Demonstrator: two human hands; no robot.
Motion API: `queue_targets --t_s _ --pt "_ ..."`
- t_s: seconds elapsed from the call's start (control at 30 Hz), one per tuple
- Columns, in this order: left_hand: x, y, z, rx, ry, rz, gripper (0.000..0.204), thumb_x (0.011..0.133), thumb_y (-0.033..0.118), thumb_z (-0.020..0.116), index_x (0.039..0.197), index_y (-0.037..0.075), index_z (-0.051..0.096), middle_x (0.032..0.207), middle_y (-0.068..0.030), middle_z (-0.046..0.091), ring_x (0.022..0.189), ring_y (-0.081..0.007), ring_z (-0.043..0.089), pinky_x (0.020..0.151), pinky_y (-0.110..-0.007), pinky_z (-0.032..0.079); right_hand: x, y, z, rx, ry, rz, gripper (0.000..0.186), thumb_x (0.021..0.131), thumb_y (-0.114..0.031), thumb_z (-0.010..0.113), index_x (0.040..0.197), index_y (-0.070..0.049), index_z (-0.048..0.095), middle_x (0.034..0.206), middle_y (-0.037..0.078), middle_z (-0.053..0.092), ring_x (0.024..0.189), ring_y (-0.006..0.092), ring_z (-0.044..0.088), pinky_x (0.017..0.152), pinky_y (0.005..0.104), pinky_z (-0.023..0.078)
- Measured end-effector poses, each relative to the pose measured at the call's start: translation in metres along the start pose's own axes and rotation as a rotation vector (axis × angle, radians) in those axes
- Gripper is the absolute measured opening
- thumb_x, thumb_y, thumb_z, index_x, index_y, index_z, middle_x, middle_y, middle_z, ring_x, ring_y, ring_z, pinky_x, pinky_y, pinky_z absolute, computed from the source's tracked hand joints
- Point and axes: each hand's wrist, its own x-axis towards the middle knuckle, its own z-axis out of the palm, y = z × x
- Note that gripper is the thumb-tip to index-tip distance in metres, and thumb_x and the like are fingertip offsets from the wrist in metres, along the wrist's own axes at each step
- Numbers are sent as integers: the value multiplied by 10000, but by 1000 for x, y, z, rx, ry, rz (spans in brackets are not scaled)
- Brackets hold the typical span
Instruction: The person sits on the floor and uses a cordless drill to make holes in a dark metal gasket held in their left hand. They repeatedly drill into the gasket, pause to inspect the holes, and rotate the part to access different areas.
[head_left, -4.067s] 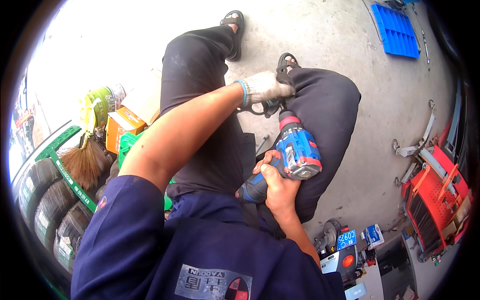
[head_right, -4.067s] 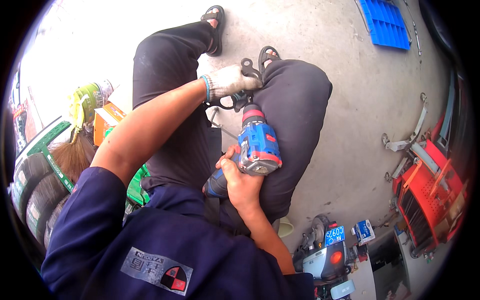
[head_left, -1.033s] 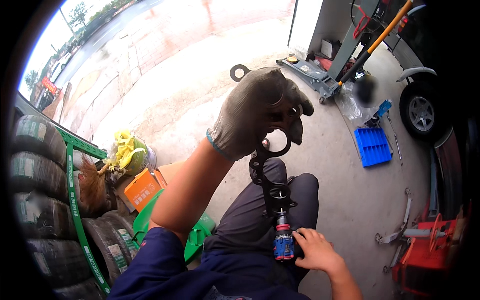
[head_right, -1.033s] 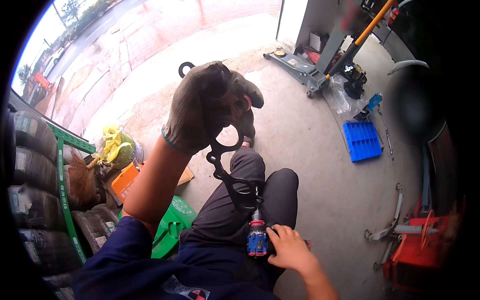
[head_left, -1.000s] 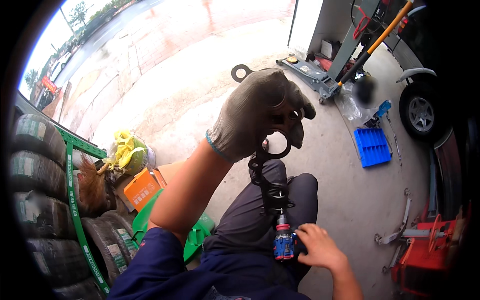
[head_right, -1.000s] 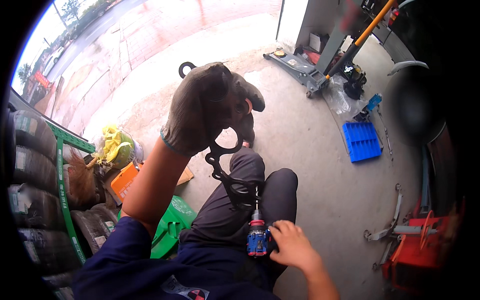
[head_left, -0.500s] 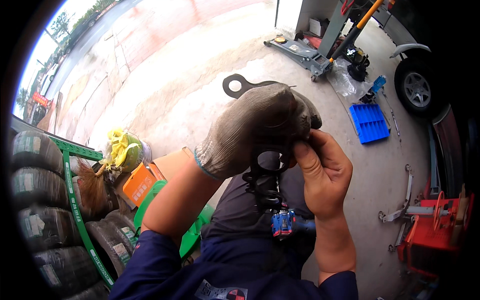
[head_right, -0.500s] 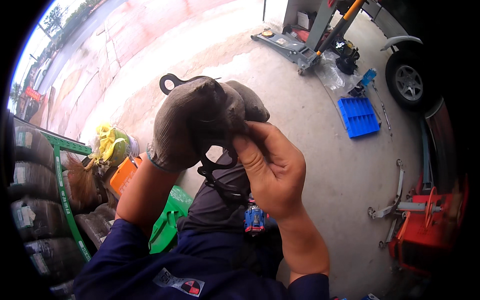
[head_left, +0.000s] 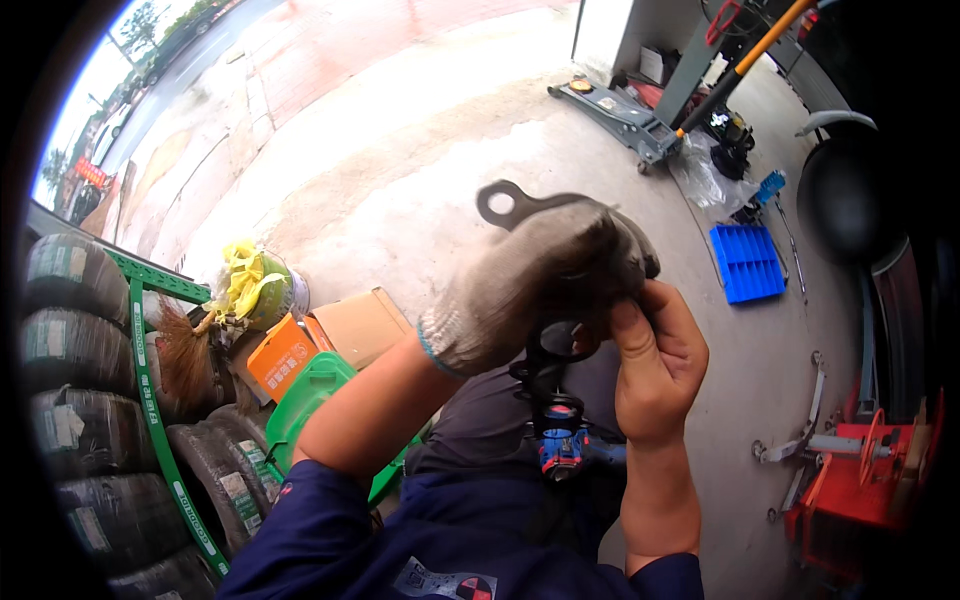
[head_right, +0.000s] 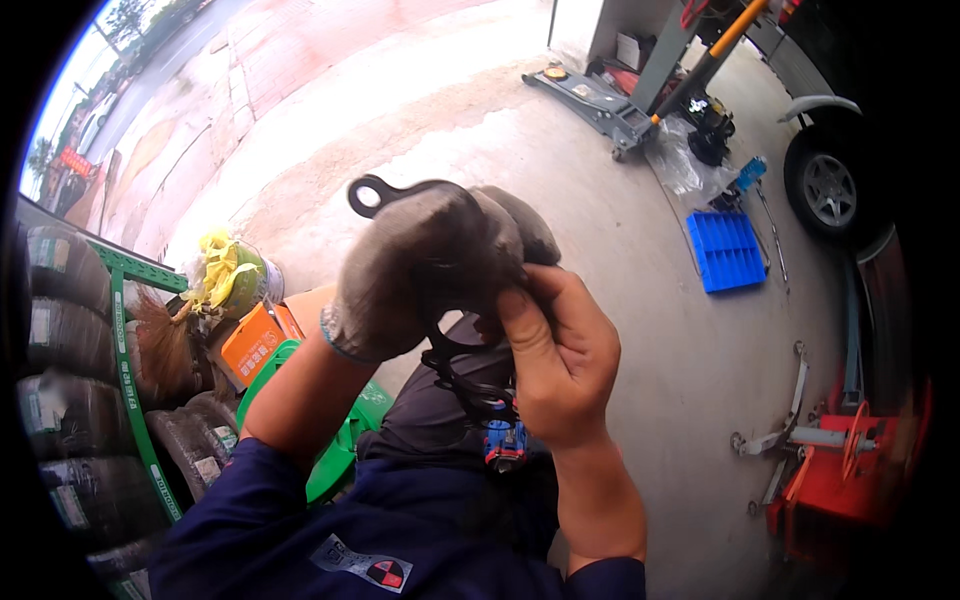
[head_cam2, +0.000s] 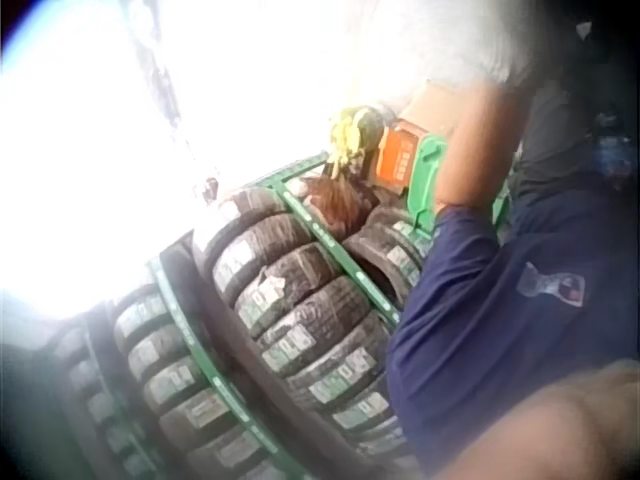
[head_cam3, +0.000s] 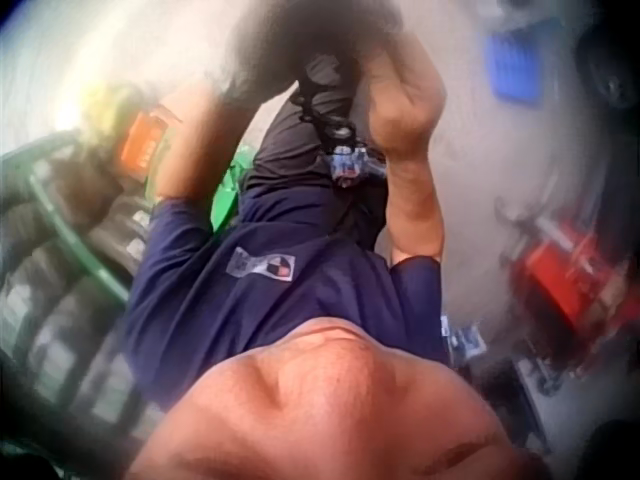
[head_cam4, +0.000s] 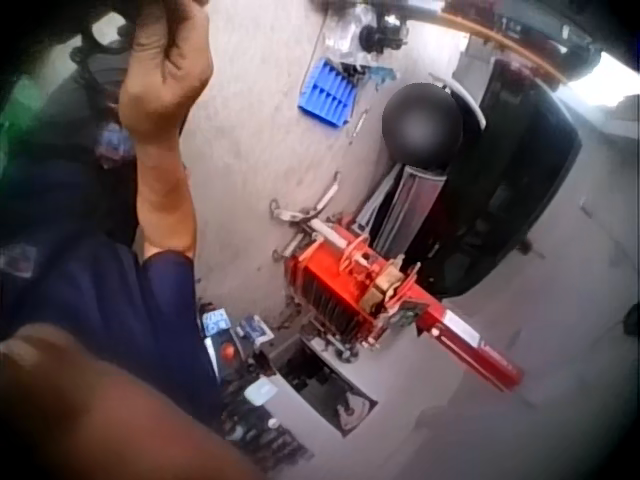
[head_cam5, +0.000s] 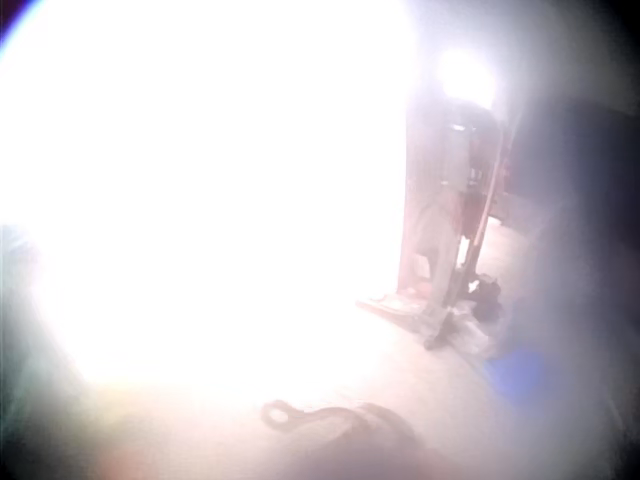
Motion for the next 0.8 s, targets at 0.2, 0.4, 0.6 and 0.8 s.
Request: queue_targets --t_s 0.2,0.4,0.6,0.8 --pt "-4 7 10 174 80 -3 296 998 302 679 1085 19 678 855 -84 693 660 -159 654 532 -297 507 -5 9 1 -33 36 -76 252 1059 -131 606 1212 69 615 1007 120 724 793 156 678 701 297 566" --pt "-3 8 10 162 26 39 283 1007 291 666 1100 25 688 897 -74 697 688 -143 652 528 -295 507 -6 13 2 -10 41 -78 251 1060 -142 602 1218 54 613 1011 126 729 770 170 691 660 318 576" --pt "2 9 18 130 5 178 349 1000 236 677 1278 29 638 971 -77 711 776 -130 659 599 -272 543 -4 17 -1 5 79 -37 248 1047 -144 628 1210 42 616 1025 119 730 769 182 693 639 324 574" --pt "6 6 13 53 39 211 279 992 240 704 1192 53 651 990 -84 722 848 -132 686 687 -265 576 -10 14 1 16 94 -34 233 1044 -145 634 1190 36 617 1061 125 725 817 198 696 634 351 578"
